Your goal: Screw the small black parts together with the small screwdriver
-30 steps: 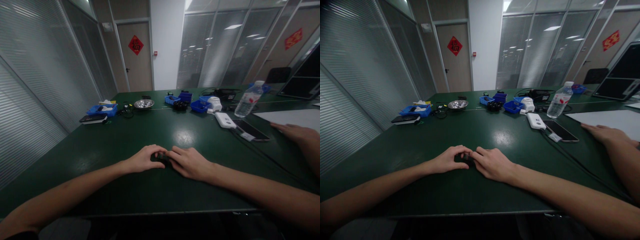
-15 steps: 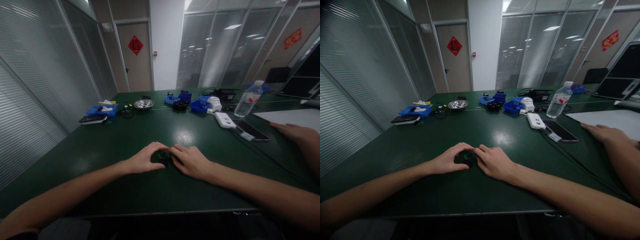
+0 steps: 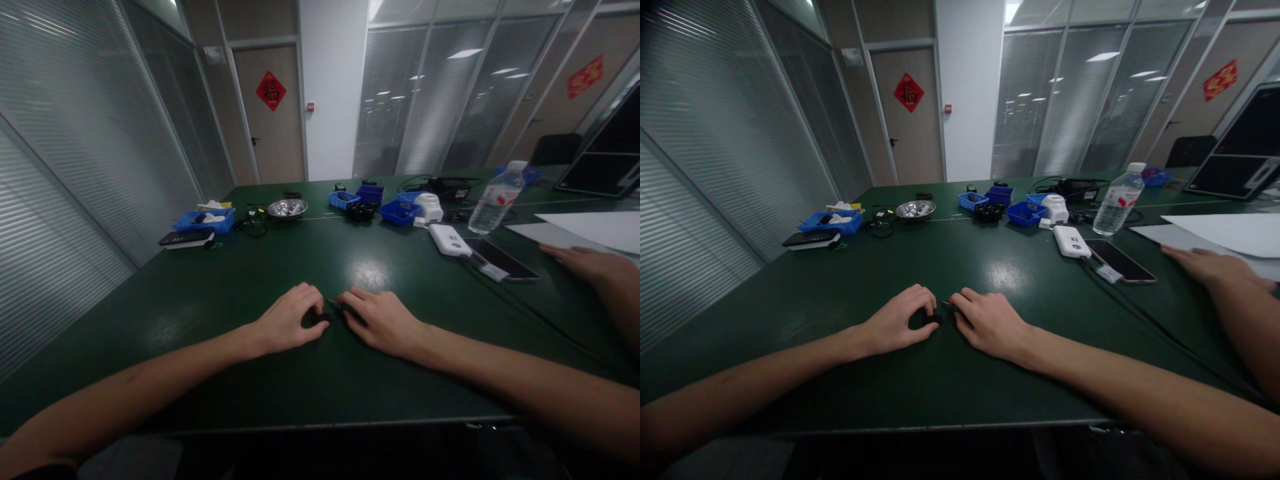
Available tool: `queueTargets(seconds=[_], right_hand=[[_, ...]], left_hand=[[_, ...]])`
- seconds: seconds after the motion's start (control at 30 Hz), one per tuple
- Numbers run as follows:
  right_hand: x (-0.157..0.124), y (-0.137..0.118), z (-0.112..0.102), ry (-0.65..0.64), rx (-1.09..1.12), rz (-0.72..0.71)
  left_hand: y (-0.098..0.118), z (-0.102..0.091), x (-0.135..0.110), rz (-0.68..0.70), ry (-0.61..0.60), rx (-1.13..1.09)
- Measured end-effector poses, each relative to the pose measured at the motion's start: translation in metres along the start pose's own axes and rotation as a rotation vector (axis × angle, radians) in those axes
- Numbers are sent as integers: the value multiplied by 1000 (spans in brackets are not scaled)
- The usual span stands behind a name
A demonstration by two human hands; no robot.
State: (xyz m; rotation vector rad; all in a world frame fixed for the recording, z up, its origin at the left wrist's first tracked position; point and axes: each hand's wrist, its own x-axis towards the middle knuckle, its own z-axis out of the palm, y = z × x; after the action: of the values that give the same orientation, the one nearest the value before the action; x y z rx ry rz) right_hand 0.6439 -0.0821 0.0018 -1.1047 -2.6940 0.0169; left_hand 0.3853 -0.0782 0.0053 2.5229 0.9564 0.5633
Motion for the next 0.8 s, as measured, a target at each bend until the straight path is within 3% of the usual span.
queueTargets(seconds=[0.53, 0.67, 0.8], right_hand=[[-1, 1, -1, -15, 6, 10], [-1, 2, -2, -10, 17, 11], [-1, 1, -3, -1, 42, 6]], left_hand=[[-7, 0, -6, 38, 24, 5], [-44, -25, -16, -91, 45, 23], [-123, -74, -48, -341, 93, 181]])
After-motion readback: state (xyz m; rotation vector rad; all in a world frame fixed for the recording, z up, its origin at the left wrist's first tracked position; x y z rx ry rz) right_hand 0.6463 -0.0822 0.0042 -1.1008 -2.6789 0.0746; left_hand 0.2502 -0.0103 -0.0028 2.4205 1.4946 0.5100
